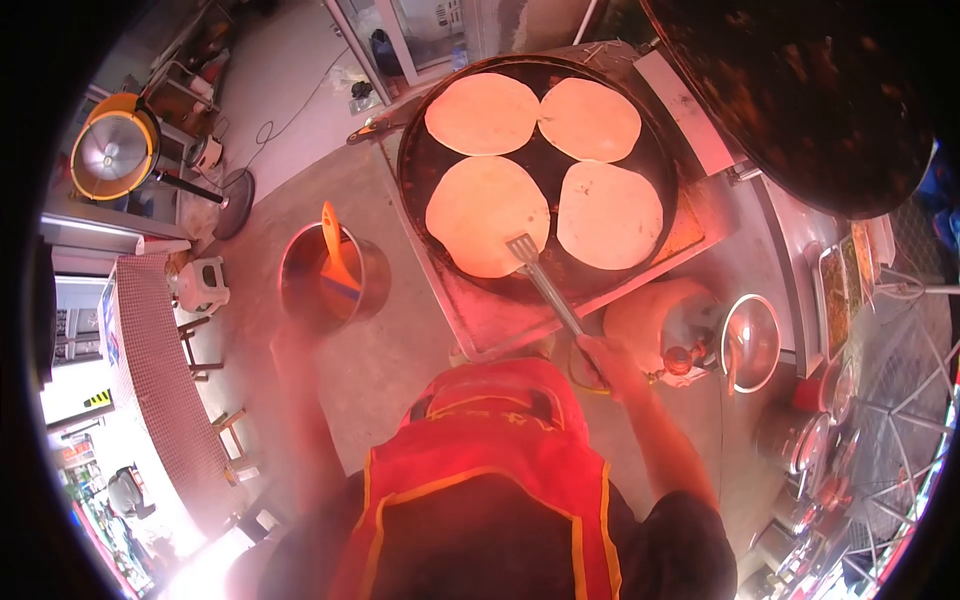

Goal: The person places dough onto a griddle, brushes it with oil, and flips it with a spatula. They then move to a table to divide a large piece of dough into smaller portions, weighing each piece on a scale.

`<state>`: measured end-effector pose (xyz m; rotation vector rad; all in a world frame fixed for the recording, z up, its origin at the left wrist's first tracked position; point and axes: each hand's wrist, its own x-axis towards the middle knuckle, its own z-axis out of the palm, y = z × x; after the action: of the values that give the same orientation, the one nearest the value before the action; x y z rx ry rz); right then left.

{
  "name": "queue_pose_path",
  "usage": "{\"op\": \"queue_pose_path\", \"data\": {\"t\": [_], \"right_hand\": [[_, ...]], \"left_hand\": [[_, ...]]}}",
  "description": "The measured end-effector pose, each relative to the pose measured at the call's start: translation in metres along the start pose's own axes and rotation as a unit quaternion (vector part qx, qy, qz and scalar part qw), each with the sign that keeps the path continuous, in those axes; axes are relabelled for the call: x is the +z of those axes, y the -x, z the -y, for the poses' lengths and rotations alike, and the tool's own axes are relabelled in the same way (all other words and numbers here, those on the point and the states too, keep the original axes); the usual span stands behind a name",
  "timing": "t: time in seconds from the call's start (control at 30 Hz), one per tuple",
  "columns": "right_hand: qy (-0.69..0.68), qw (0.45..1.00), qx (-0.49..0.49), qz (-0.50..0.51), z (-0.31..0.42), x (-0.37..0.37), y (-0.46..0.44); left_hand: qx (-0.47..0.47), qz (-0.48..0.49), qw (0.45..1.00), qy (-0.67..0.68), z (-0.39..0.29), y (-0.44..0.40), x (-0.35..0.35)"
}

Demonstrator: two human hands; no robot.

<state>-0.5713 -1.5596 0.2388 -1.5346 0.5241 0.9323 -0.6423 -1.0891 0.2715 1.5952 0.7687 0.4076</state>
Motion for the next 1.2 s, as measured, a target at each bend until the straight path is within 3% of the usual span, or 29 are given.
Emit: {"op": "queue_pose_path", "data": {"t": [0.13, 0.23, 0.3, 0.43, 0.6, 0.7, 0.83, 0.93, 0.97, 1.07, 1.17, 1.2], "right_hand": [[-0.049, 0.997, 0.065, -0.017, 0.01, -0.011, 0.047], [-0.209, 0.972, 0.089, -0.055, -0.015, -0.008, 0.06], [-0.255, 0.96, 0.045, -0.107, -0.041, 0.01, 0.049], [-0.266, 0.946, -0.07, -0.168, -0.059, 0.046, -0.001], [-0.364, 0.89, -0.216, -0.171, -0.011, 0.032, -0.068], [-0.387, 0.868, -0.201, -0.236, 0.015, 0.013, -0.096], [-0.359, 0.875, -0.215, -0.242, 0.022, -0.005, -0.092], [-0.131, 0.886, -0.316, -0.312, 0.03, -0.014, -0.064], [0.008, 0.846, -0.363, -0.391, 0.034, -0.014, -0.055], [0.271, 0.748, -0.393, -0.462, 0.038, -0.009, -0.028], [0.435, 0.694, -0.362, -0.445, 0.017, 0.001, -0.029], [0.435, 0.718, -0.357, -0.41, 0.003, 0.002, -0.031]], "left_hand": [[-0.061, 0.002, 0.995, 0.079, -0.003, -0.005, 0.005], [-0.044, 0.016, 0.997, 0.055, -0.01, -0.006, 0.011], [-0.016, 0.029, 0.999, 0.001, -0.002, -0.013, 0.007], [-0.029, 0.054, 0.998, 0.03, -0.002, -0.021, 0.006], [-0.04, 0.053, 0.996, 0.056, -0.012, -0.027, 0.011], [-0.051, 0.046, 0.997, 0.033, -0.024, -0.026, 0.017], [-0.036, 0.054, 0.997, 0.029, -0.029, -0.029, 0.021], [-0.038, 0.062, 0.997, 0.036, -0.031, -0.028, 0.025], [-0.039, 0.068, 0.996, 0.046, -0.028, -0.031, 0.025], [-0.036, 0.07, 0.996, 0.051, -0.022, -0.034, 0.027], [-0.04, 0.071, 0.996, 0.04, -0.021, -0.035, 0.029], [-0.042, 0.072, 0.996, 0.035, -0.021, -0.036, 0.029]]}}
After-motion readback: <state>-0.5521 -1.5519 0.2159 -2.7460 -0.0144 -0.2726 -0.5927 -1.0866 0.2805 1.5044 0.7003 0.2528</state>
